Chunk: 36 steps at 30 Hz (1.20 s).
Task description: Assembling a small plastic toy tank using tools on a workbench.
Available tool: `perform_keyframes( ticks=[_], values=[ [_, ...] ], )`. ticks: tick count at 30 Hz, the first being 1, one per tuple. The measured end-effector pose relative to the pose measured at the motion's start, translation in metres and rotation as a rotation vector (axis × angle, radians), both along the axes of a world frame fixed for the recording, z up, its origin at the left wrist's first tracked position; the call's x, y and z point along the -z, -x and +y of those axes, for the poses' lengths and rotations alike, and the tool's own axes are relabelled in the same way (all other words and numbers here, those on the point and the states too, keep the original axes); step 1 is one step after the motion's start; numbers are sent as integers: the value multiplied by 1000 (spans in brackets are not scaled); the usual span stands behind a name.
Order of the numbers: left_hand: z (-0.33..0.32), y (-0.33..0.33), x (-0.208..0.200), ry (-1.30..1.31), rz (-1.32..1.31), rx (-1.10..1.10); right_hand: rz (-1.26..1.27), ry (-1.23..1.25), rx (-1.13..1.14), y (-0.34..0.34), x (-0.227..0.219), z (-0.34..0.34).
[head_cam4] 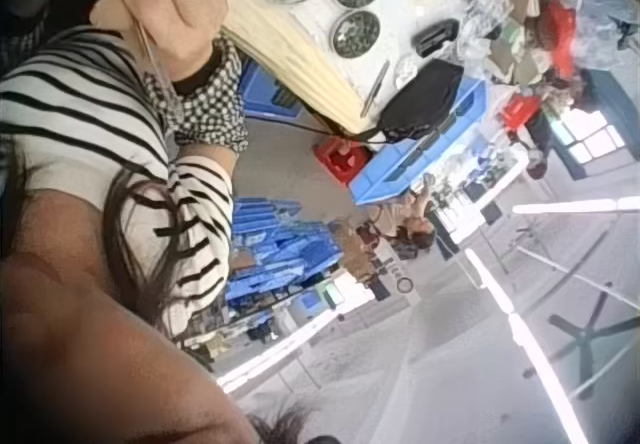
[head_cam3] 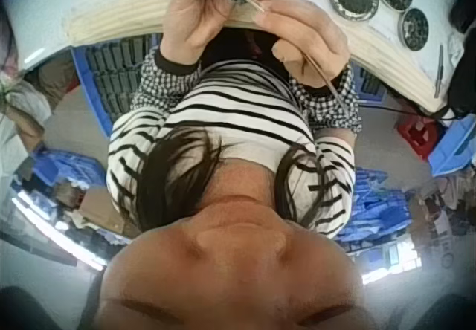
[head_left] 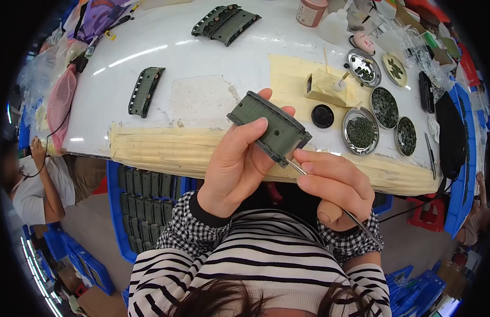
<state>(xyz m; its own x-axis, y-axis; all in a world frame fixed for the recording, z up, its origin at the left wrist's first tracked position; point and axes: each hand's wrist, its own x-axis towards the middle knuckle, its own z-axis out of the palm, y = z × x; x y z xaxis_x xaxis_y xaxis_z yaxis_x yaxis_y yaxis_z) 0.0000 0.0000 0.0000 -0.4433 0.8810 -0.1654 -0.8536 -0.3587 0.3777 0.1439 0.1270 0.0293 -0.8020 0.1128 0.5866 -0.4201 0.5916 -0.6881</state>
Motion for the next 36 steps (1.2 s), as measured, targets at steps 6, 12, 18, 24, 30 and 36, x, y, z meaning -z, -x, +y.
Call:
perform_keyframes(
  ticks=[6,12,18,24,30,36],
  values=[
    [-1,1,2,-30,-7,10,30,-3,55,3,5,-4],
    [1,-2,-2,15,6,-11,29,4,14,0,5,0],
    [2,-2,0,-15,4,0,23,-1,14,-2,6,2],
    [1,1,-3,-86,-69,31,84,173,64,-4,9,-2],
    [-2,11,-6,-208,-249,2,235,303,212,-5,6,-2],
    [5,15,-7,-360,-574,116,269,220,240,-4,5,-5]
  ],
)
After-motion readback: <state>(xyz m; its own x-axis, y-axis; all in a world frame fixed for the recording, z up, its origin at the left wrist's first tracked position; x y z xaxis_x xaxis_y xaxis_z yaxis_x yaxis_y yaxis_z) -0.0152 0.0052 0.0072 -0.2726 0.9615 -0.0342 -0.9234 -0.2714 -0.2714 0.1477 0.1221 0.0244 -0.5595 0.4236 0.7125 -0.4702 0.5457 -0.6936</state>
